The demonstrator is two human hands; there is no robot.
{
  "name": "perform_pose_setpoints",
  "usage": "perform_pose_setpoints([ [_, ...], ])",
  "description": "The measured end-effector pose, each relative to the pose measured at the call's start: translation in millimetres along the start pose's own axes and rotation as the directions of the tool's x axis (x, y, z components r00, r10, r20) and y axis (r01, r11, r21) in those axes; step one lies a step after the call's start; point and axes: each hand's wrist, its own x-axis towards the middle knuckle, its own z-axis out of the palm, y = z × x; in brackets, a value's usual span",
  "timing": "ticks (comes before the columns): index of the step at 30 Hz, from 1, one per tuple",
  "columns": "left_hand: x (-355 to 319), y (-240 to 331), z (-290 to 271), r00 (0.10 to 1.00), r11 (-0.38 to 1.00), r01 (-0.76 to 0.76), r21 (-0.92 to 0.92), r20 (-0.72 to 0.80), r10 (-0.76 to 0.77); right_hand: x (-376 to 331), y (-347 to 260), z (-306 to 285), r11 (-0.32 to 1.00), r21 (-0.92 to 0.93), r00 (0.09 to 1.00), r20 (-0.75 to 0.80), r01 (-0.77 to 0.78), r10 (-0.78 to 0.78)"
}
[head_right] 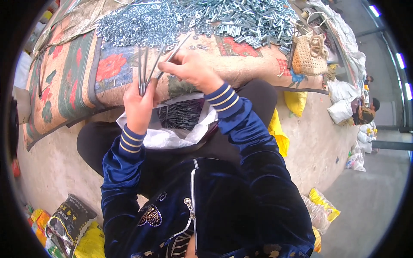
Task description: The person assembles hardware fasteners by sliding nuts and washers onto metal rods by hand. They hold the assembled rods, place them into an open sack, and sort through the pile of hardware on the table.
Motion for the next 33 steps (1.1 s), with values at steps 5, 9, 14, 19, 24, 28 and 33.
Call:
perform_pose_setpoints([
  [5, 6, -20, -8, 0.999, 0.973, -0.036, 0.23, -0.008, 0.039, 2, 3, -14, 0.934, -0.354, 0.977, 0.211, 0.047, 0.031],
  [9, 14, -15, -17, 0.938, 0.828, 0.339, -0.447, 0.225, -0.263, 22, 20, -83, 0.794, -0.608, 0.992, -0.11, -0.016, -0.065],
  [14, 14, -14, -9, 0.846, 0.682, 0.533, -0.502, 0.346, -0.406, 76, 77, -141, 0.412, -0.821, 0.753, -0.546, -0.395, -0.367],
  [19, 15, -10, -13, 0.838, 0.622, 0.544, -0.562, 0.395, -0.376, 73, 75, -140, 0.551, -0.789, 0.817, -0.491, -0.271, -0.303],
  [24, 12, -10, -9, 0.776, 0.615, 0.613, -0.496, 0.525, -0.35, 33, 50, -86, 0.742, 0.67, 0.986, -0.116, -0.01, 0.118],
  [28, 12, -4, -5, 0.757, 0.625, 0.627, -0.465, 0.554, -0.348, 18, 46, -39, 0.638, 0.77, 0.992, -0.093, 0.02, 0.08],
  [33, 9, -1, -8, 0.752, 0.628, 0.627, -0.46, 0.567, -0.336, 2, 36, -12, 0.75, 0.66, 0.992, -0.12, 0.049, 0.04],
])
